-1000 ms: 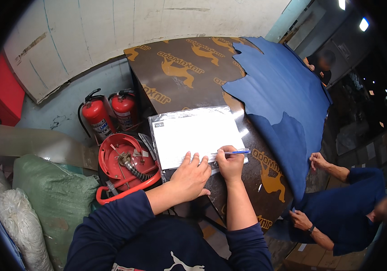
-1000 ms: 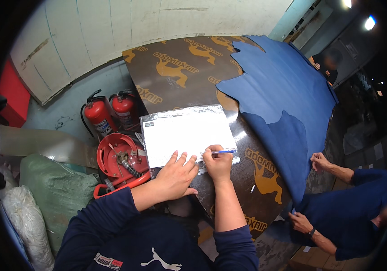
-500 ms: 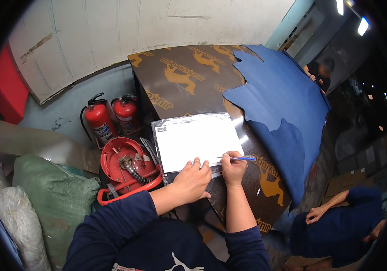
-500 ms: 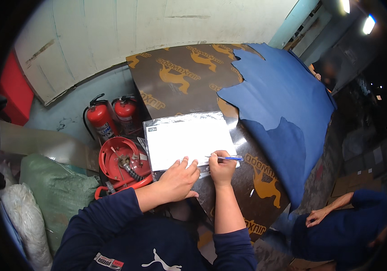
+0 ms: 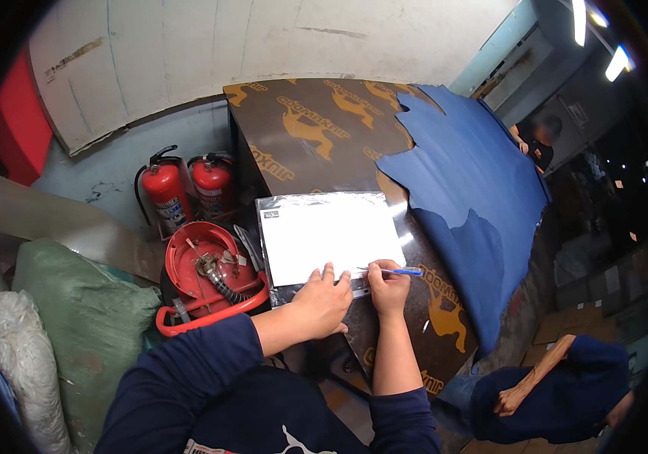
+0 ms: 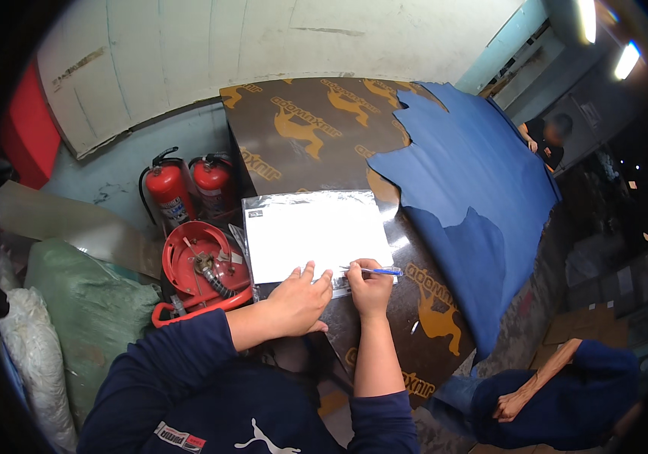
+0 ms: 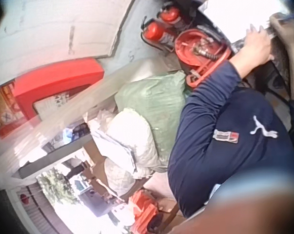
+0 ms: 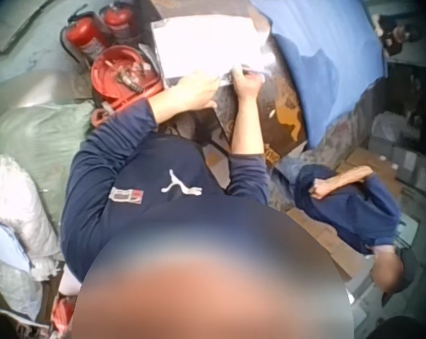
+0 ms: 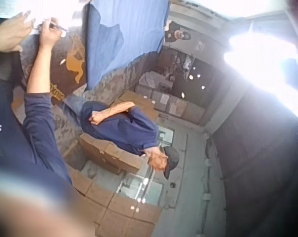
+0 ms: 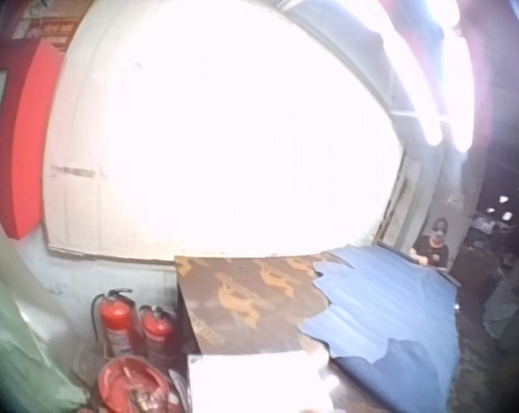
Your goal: The person writes on a clipboard with a pen, then moves to a table to handle and sort multiple printed forms. They flip through the forms, place some on the table, and continue writing on the clipboard while standing in a warehouse area.
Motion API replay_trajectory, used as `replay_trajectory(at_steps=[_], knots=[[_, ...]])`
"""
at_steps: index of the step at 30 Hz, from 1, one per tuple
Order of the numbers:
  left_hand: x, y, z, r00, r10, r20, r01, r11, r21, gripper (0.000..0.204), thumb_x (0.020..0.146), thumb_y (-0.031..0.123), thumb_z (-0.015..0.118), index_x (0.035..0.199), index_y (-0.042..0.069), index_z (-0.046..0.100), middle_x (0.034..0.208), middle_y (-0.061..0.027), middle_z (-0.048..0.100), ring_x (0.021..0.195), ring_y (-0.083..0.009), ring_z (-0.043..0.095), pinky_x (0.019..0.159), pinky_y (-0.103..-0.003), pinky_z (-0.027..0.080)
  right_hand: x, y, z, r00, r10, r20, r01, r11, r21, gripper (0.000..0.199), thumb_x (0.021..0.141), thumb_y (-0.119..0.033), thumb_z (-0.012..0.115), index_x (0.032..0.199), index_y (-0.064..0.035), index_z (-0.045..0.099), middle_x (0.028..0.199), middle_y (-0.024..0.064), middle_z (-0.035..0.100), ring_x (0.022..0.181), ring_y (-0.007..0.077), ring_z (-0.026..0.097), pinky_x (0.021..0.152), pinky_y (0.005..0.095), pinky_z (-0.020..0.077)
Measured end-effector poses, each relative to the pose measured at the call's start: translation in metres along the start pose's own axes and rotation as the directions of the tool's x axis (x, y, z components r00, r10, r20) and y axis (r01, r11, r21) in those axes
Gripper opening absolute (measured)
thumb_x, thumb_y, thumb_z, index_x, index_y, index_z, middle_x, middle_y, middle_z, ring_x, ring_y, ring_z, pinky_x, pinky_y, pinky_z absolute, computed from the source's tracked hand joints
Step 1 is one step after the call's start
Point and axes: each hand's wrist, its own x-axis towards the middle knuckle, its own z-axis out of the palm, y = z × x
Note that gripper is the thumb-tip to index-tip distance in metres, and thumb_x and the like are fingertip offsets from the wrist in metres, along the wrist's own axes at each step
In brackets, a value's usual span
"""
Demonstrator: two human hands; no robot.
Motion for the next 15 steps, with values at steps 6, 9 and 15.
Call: replay_trajectory(at_steps=[6, 9, 15], knots=[[-0.0024, -0.0009, 0.001, 1.0, -0.005, -0.008, 0.005, 1.0, -0.02, 0.085, 0.083, 0.056, 0.07, 0.133, -0.011, 0.052, 0.145, -0.0288, 0.044, 0.131, -0.0543, 0.044, 0.103, -0.055, 0.047, 0.0004, -0.0014, 0.0022, 1.0, -0.024, 0.018, 0.024, 0.999, -0.036, 0.01, 0.088, -0.005, 0.067, 0.089, 0.005, 0.067, 0.073, 0.0084, 0.07, 0.065, 0.0123, 0.066, 0.06, 0.0244, 0.0519], [-0.0028, -0.0013, 0.0015, 1.0, 0.0, -0.018, 0.0, 1.0, -0.027, 0.085, 0.083, 0.055, 0.07, 0.133, -0.012, 0.052, 0.145, -0.0292, 0.044, 0.131, -0.0545, 0.044, 0.103, -0.056, 0.047, 0.0, -0.0025, 0.003, 1.0, -0.009, 0.022, 0.009, 1.0, 0.007, 0.01, 0.088, -0.005, 0.067, 0.088, 0.0057, 0.068, 0.074, 0.0093, 0.071, 0.067, 0.0135, 0.068, 0.062, 0.0252, 0.0534], [-0.0019, -0.0013, 0.0029, 1.0, 0.001, -0.024, -0.002, 0.999, -0.036, 0.085, 0.082, 0.054, 0.071, 0.132, -0.012, 0.052, 0.145, -0.0298, 0.044, 0.13, -0.0552, 0.044, 0.103, -0.056, 0.046, 0.0, -0.0019, 0.0044, 0.999, -0.013, 0.036, 0.014, 1.0, -0.013, 0.01, 0.088, -0.004, 0.067, 0.087, 0.0055, 0.068, 0.073, 0.0093, 0.071, 0.067, 0.0136, 0.068, 0.063, 0.0257, 0.0537]])
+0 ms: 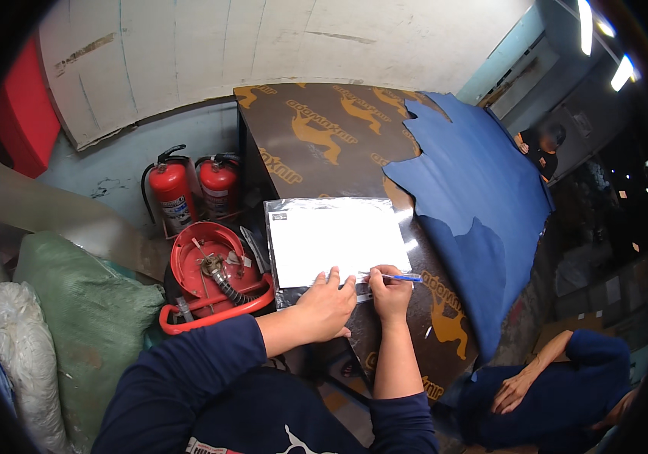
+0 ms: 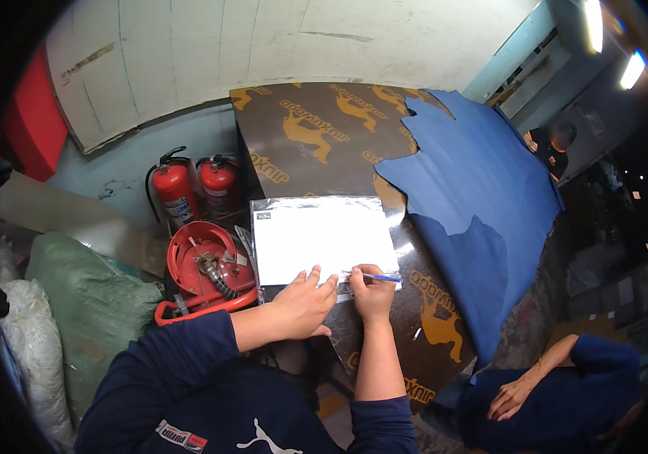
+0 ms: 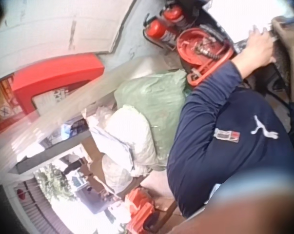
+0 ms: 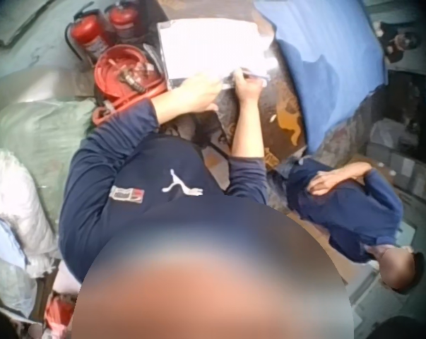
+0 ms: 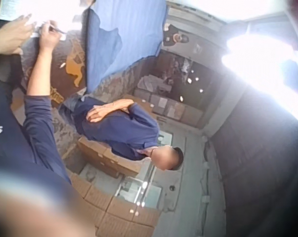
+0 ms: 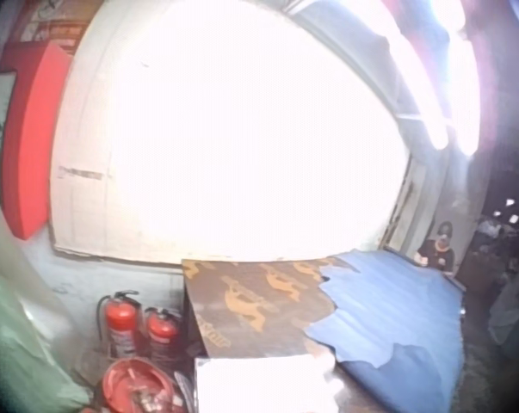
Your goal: The person writes on a clipboard with a pen, then moves to a table to handle and sort multiple printed forms. They flip through the forms, place some on the table, and continue writing on the clipboard while standing in a warehouse area.
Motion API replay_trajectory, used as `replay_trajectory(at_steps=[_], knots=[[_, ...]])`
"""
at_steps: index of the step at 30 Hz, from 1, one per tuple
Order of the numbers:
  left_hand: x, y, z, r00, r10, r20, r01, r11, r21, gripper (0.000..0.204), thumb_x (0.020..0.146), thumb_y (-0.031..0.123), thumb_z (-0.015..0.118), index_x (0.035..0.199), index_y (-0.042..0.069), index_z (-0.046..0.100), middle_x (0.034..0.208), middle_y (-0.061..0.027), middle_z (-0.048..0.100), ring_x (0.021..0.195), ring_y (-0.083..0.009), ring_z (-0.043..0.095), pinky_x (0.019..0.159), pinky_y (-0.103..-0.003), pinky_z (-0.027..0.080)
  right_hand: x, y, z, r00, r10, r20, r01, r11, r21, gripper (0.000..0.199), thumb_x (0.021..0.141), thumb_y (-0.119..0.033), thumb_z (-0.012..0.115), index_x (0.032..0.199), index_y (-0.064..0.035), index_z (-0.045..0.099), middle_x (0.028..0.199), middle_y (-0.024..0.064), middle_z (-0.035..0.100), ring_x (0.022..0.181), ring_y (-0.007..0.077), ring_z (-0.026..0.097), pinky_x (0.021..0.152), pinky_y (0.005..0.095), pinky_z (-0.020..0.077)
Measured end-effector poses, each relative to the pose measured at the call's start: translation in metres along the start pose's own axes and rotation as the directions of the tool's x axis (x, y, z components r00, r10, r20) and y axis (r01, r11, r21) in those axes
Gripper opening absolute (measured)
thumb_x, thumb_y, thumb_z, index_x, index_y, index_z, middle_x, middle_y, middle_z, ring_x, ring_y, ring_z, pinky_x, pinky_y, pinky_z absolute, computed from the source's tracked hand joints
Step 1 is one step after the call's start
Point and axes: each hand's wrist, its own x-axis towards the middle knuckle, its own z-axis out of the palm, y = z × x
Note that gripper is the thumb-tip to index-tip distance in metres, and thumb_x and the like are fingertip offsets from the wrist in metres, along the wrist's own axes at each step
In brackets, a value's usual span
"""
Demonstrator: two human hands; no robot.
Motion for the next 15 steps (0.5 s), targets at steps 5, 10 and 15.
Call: replay_trajectory(at_steps=[5, 10, 15], knots=[[0.0, -0.0001, 0.0003, 1.0, 0.003, -0.01, -0.003, 1.0, -0.007, 0.085, 0.082, 0.054, 0.071, 0.132, -0.013, 0.052, 0.145, -0.0298, 0.044, 0.13, -0.0553, 0.044, 0.103, -0.056, 0.046, -0.0001, -0.0009, -0.0014, 1.0, -0.006, 0.015, 0.006, 1.0, -0.013, 0.007, 0.09, -0.004, 0.066, 0.089, 0.0031, 0.066, 0.075, 0.0083, 0.07, 0.066, 0.0126, 0.066, 0.062, 0.0245, 0.0522], [-0.0006, 0.0001, -0.0007, 1.0, -0.002, 0.01, 0.002, 1.0, -0.009, 0.086, 0.082, 0.054, 0.071, 0.133, -0.013, 0.051, 0.145, -0.0303, 0.043, 0.131, -0.0553, 0.043, 0.104, -0.057, 0.045, 0.0004, -0.0019, -0.0006, 1.0, 0.009, 0.008, -0.009, 1.0, -0.002, 0.009, 0.088, -0.004, 0.066, 0.087, 0.0053, 0.068, 0.073, 0.0092, 0.07, 0.067, 0.0139, 0.067, 0.062, 0.026, 0.0534], [0.0003, 0.0007, -0.0019, 1.0, -0.006, 0.026, 0.006, 1.0, -0.01, 0.086, 0.083, 0.054, 0.071, 0.134, -0.012, 0.05, 0.146, -0.0302, 0.043, 0.131, -0.0552, 0.042, 0.104, -0.057, 0.045, 0.0006, -0.0012, -0.0022, 0.999, -0.047, 0.005, 0.047, 0.999, -0.012, 0.008, 0.088, -0.003, 0.066, 0.086, 0.0053, 0.068, 0.073, 0.0093, 0.07, 0.066, 0.0143, 0.067, 0.062, 0.0258, 0.0537]])
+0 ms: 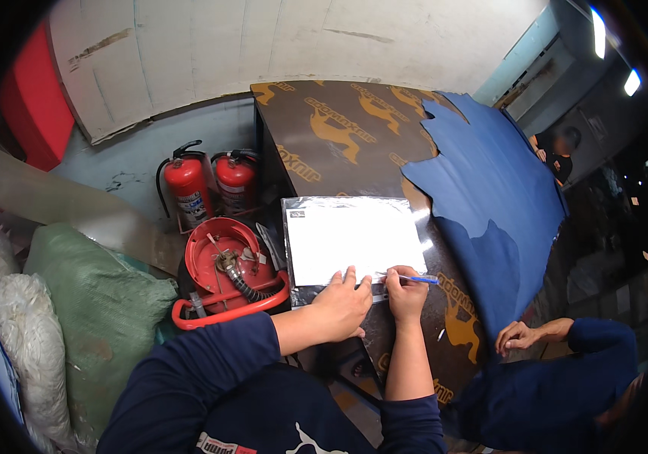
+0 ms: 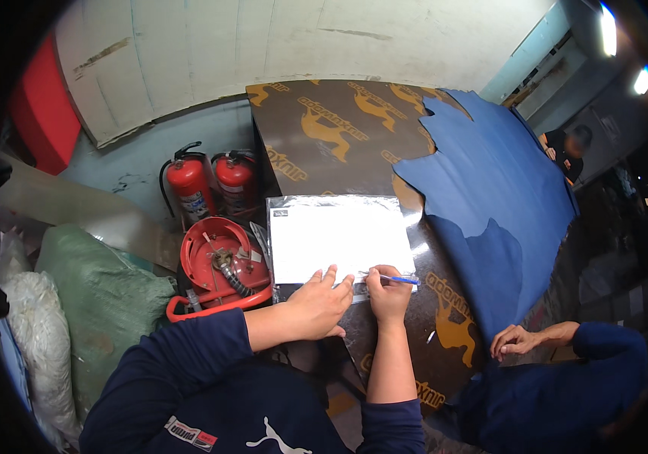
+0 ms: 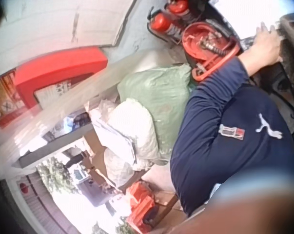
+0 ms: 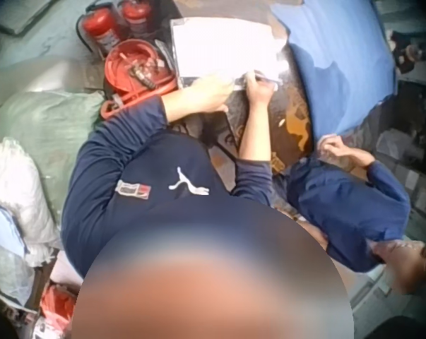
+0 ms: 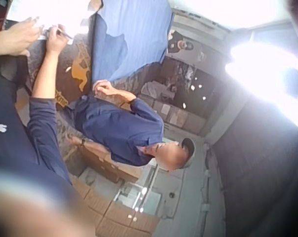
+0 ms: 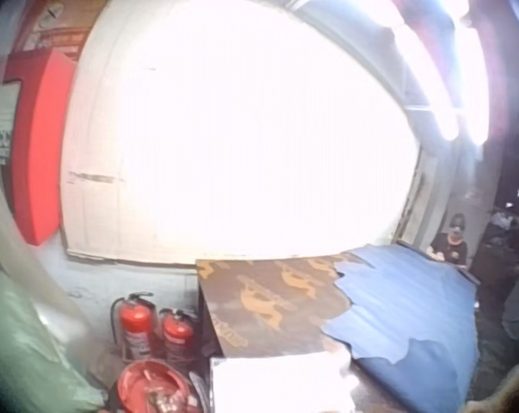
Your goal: The person writes on a clipboard with a pen, then moves to a table to handle and sort multiple printed forms. They flip through the forms, place some on the table, and continue writing on the clipboard while standing in a warehouse area.
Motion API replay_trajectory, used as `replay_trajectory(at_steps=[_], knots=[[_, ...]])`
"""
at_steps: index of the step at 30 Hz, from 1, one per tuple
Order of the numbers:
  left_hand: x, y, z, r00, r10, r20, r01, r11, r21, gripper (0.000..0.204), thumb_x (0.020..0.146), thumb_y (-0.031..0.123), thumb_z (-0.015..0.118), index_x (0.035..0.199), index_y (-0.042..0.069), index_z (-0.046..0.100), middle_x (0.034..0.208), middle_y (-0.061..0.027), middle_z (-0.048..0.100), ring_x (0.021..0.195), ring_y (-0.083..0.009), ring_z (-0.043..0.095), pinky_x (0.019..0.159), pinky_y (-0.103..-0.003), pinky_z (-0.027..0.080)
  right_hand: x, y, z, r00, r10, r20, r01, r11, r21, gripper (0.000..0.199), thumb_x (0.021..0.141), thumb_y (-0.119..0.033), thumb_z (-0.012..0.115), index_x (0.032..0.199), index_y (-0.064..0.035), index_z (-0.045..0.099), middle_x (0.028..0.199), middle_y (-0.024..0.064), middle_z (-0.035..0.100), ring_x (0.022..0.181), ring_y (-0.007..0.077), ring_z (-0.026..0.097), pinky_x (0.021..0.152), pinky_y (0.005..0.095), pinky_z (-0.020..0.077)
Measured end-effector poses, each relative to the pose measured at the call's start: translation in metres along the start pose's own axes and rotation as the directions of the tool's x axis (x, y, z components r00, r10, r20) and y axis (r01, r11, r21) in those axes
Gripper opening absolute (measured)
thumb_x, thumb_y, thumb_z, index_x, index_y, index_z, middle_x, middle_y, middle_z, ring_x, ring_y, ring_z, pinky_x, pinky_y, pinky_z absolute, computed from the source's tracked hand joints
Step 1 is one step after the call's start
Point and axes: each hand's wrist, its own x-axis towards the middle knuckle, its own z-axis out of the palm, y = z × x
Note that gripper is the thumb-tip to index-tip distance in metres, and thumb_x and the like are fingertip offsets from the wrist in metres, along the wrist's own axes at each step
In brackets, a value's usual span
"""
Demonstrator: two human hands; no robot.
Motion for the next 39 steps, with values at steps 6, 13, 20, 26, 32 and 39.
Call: replay_trajectory(at_steps=[6, 13, 20, 26, 32, 39], knots=[[0.0, 0.0, -0.001, 1.0, -0.008, 0.009, 0.008, 1.0, 0.001, 0.086, 0.083, 0.055, 0.07, 0.135, -0.011, 0.051, 0.146, -0.0287, 0.043, 0.132, -0.0543, 0.042, 0.104, -0.056, 0.045, 0.0, 0.001, 0.0, 0.998, 0.057, -0.031, -0.054, 0.995, 0.084, 0.008, 0.089, -0.002, 0.065, 0.087, 0.0052, 0.067, 0.075, 0.0093, 0.07, 0.067, 0.0139, 0.067, 0.063, 0.025, 0.0536], [0.0, -0.001, 0.004, 0.999, -0.004, -0.032, 0.004, 1.0, -0.013, 0.085, 0.08, 0.055, 0.073, 0.132, -0.009, 0.054, 0.145, -0.0285, 0.045, 0.131, -0.0541, 0.044, 0.104, -0.057, 0.045, 0.0, 0.003, 0.001, 0.997, 0.069, -0.033, -0.066, 0.995, 0.077, 0.009, 0.089, -0.004, 0.066, 0.089, 0.0052, 0.067, 0.075, 0.0093, 0.07, 0.068, 0.0137, 0.068, 0.062, 0.0249, 0.0539], [0.0, 0.0, 0.006, 0.999, -0.002, -0.05, 0.003, 1.0, 0.013, 0.084, 0.08, 0.056, 0.073, 0.132, -0.008, 0.055, 0.145, -0.0267, 0.046, 0.131, -0.0533, 0.044, 0.103, -0.057, 0.045, -0.002, -0.001, 0.003, 0.998, 0.049, -0.039, -0.048, 0.998, 0.027, 0.012, 0.089, -0.006, 0.067, 0.089, 0.0057, 0.068, 0.074, 0.0104, 0.072, 0.067, 0.0136, 0.069, 0.061, 0.0248, 0.0537], [0.0, 0.0, 0.005, 0.999, -0.005, -0.043, 0.008, 0.999, 0.053, 0.084, 0.081, 0.057, 0.072, 0.132, -0.008, 0.056, 0.145, -0.0266, 0.046, 0.131, -0.053, 0.044, 0.104, -0.057, 0.045, -0.001, 0.0, 0.003, 0.998, 0.038, -0.042, -0.039, 0.999, -0.022, 0.012, 0.088, -0.006, 0.067, 0.087, 0.0055, 0.069, 0.073, 0.0091, 0.071, 0.066, 0.0119, 0.067, 0.059, 0.024, 0.052], [0.0, 0.0, 0.007, 0.998, 0.001, -0.06, 0.002, 0.999, 0.054, 0.083, 0.08, 0.056, 0.072, 0.132, -0.008, 0.056, 0.144, -0.0273, 0.047, 0.129, -0.0531, 0.046, 0.103, -0.057, 0.045, -0.001, 0.0, 0.003, 0.999, 0.014, -0.036, -0.014, 1.0, 0.001, 0.012, 0.089, -0.006, 0.067, 0.087, 0.0053, 0.068, 0.072, 0.0084, 0.071, 0.064, 0.0112, 0.066, 0.058, 0.024, 0.0508], [-0.001, 0.0, 0.01, 0.997, -0.008, -0.078, 0.009, 1.0, 0.017, 0.083, 0.079, 0.056, 0.073, 0.131, -0.007, 0.056, 0.145, -0.0274, 0.046, 0.13, -0.0533, 0.045, 0.103, -0.058, 0.045, -0.001, -0.004, 0.003, 1.0, 0.023, -0.021, -0.023, 1.0, 0.009, 0.01, 0.089, -0.005, 0.066, 0.087, 0.005, 0.068, 0.072, 0.0074, 0.069, 0.064, 0.0106, 0.065, 0.059, 0.0243, 0.0507]])
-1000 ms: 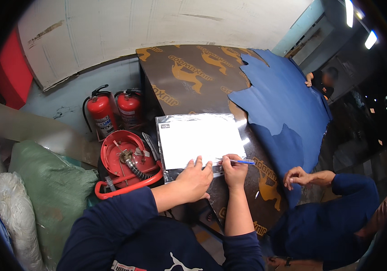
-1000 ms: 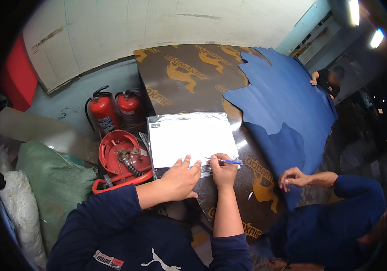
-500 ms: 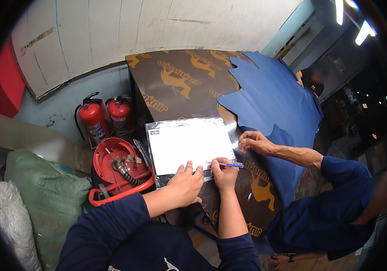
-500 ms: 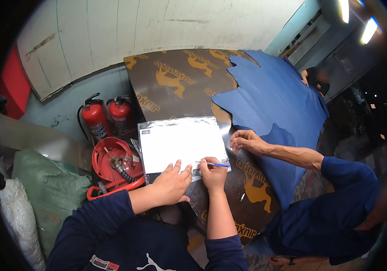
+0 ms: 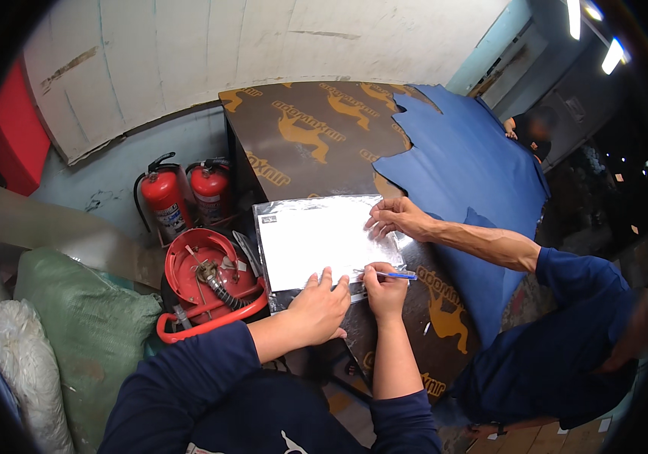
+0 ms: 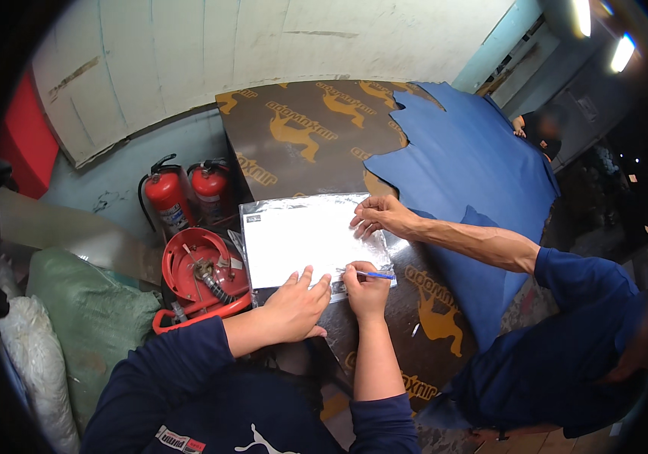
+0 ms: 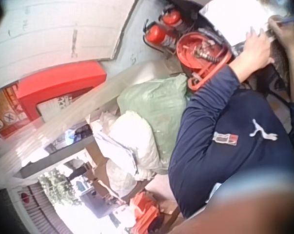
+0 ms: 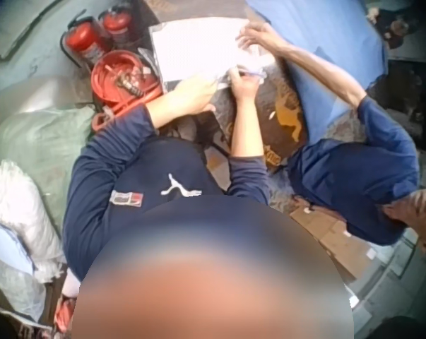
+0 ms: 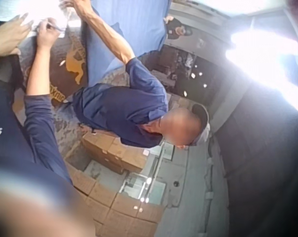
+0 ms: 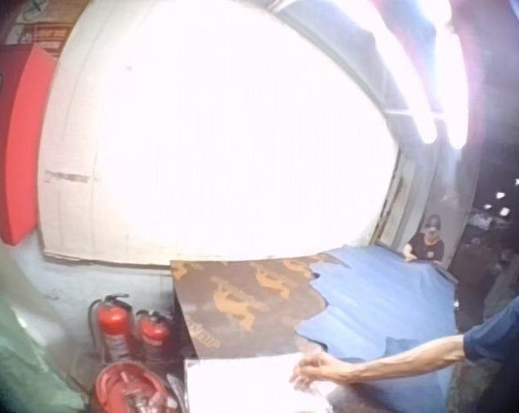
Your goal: The person writes on a clipboard with a pen, then moves to a table to handle and sort multiple printed forms. They flip through the forms, place some on the table, and continue writing on the clipboard while standing in a warehouse area.
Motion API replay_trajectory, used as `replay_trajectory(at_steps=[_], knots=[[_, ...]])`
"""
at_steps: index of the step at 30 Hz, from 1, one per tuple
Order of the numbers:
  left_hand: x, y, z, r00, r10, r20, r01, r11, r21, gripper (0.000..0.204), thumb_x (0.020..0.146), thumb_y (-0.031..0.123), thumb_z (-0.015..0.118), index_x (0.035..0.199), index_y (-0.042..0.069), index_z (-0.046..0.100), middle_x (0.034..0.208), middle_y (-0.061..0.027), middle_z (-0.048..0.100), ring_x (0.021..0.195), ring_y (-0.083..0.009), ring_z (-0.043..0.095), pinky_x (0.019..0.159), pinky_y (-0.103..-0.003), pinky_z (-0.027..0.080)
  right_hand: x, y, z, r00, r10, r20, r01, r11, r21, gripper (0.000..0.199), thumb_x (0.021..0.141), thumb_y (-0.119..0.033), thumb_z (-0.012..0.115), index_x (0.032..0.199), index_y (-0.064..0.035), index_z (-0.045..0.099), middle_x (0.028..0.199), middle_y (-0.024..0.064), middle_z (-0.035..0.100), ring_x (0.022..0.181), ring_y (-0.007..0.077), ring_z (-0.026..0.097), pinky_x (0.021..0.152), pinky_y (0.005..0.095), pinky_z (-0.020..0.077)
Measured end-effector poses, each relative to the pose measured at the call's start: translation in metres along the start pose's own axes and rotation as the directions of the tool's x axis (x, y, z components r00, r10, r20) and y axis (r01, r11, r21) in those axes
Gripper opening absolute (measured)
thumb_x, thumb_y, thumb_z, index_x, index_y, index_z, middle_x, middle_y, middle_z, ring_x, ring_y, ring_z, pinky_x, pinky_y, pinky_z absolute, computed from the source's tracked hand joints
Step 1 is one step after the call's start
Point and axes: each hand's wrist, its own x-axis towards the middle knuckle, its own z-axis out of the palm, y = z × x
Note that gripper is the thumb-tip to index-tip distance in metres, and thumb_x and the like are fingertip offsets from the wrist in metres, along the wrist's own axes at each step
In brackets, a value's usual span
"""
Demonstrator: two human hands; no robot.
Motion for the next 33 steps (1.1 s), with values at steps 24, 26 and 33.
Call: replay_trajectory(at_steps=[24, 26, 33], knots=[[0.0013, 0.0001, -0.0052, 0.999, 0.005, 0.036, -0.005, 1.0, 0.004, 0.083, 0.08, 0.055, 0.073, 0.132, -0.008, 0.056, 0.144, -0.0279, 0.046, 0.131, -0.0536, 0.045, 0.102, -0.057, 0.046, 0.001, 0.0031, 0.0015, 1.0, -0.018, -0.016, 0.018, 1.0, 0.011, 0.01, 0.088, -0.005, 0.067, 0.086, 0.0046, 0.069, 0.069, 0.0063, 0.069, 0.061, 0.0091, 0.062, 0.056, 0.024, 0.0488], [0.0015, 0.0003, -0.0051, 0.999, 0.01, 0.033, -0.011, 1.0, 0.028, 0.083, 0.08, 0.055, 0.073, 0.131, -0.008, 0.056, 0.143, -0.0281, 0.047, 0.13, -0.0537, 0.045, 0.102, -0.057, 0.046, 0.0012, 0.0046, 0.0012, 1.0, 0.001, -0.024, -0.001, 1.0, -0.006, 0.009, 0.087, -0.004, 0.067, 0.086, 0.0045, 0.069, 0.069, 0.0056, 0.068, 0.061, 0.0087, 0.061, 0.056, 0.0239, 0.0482], [0.0014, 0.0, -0.0048, 0.999, 0.001, 0.036, -0.001, 1.0, -0.008, 0.083, 0.08, 0.055, 0.073, 0.131, -0.008, 0.055, 0.145, -0.0275, 0.045, 0.13, -0.0535, 0.045, 0.103, -0.057, 0.045, 0.002, 0.0079, 0.0009, 0.999, -0.033, -0.014, 0.033, 0.999, 0.005, 0.009, 0.087, -0.004, 0.067, 0.086, 0.0048, 0.069, 0.069, 0.0047, 0.067, 0.06, 0.008, 0.06, 0.055, 0.0236, 0.0473]])
